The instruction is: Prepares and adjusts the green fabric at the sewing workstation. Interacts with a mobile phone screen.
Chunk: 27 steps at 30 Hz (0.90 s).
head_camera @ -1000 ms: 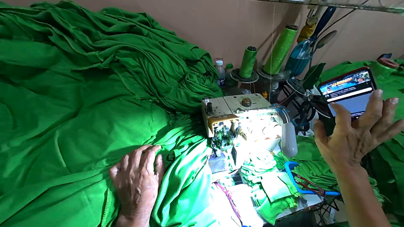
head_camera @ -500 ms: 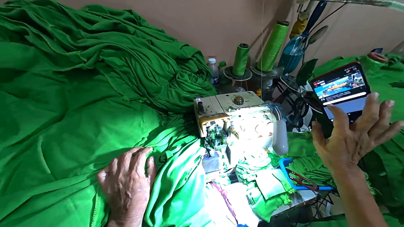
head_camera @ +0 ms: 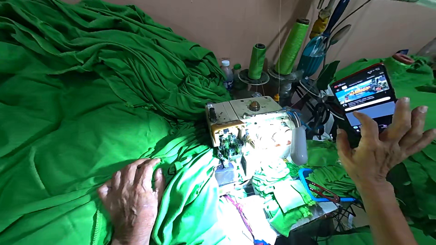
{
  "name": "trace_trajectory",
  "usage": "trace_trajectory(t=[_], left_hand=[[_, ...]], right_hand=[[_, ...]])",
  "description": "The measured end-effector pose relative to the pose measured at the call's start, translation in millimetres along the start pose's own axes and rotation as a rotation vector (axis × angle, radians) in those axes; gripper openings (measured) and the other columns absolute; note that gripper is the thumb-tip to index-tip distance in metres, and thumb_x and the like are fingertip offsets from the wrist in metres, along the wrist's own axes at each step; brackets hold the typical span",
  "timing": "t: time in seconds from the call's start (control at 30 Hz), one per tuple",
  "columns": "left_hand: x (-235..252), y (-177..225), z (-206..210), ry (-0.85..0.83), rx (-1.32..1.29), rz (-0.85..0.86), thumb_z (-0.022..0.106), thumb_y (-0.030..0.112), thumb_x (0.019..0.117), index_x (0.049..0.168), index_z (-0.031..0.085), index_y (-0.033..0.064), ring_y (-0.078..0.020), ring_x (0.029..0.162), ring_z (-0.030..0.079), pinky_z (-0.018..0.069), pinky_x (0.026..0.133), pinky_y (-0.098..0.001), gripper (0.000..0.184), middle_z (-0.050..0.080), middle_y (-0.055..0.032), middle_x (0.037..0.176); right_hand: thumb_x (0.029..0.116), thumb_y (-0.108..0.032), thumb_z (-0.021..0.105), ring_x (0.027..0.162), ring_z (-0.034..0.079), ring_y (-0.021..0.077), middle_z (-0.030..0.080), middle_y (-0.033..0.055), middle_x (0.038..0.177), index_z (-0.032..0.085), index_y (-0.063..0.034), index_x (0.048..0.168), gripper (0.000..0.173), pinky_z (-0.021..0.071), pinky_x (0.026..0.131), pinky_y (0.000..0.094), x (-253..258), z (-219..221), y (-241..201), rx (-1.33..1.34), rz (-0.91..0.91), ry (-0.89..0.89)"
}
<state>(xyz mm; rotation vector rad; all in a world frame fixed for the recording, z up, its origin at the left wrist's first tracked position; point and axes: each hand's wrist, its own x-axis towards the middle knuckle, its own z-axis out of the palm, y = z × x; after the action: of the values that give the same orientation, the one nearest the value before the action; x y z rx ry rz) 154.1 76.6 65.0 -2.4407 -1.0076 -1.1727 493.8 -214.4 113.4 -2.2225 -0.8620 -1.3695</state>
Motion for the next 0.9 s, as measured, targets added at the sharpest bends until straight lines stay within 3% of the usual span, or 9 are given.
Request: trace_trajectory(t=[0.57,0.9], left_hand=[[0.8,0.0,-0.9,-0.004,0.009,0.002,0.046,0.028,0.1036,0.111,0.072,0.0030,-0.0507,0.102,0.065,0.0433,0.083,-0.0667,0.037,0.070,-0.0256,0.112],[-0.7,-1.0,0.8,0.007,0.020,0.004,0.043,0.030,0.1044,0.112,0.072,0.0038,-0.0501,0.102,0.065,0.0427,0.083,-0.0668,0.040,0.070,-0.0248,0.113]], right_hand=[[0.0954,-0.030,0.062,0.149,0.017,0.0586,0.031,0.0323,0.160,0.064,-0.0069,0.128,0.040,0.0087,0.111,0.0808,-6.4,-5.1,14.7,-0.007,0.023,-0.027],[0.0949,-0.029,0.061,0.149,0.014,0.0600,0.027,0.0339,0.160,0.063,-0.0046,0.128,0.042,0.0063,0.112,0.0802,16.5,3.9,-3.9,0.006,-0.002,-0.014]])
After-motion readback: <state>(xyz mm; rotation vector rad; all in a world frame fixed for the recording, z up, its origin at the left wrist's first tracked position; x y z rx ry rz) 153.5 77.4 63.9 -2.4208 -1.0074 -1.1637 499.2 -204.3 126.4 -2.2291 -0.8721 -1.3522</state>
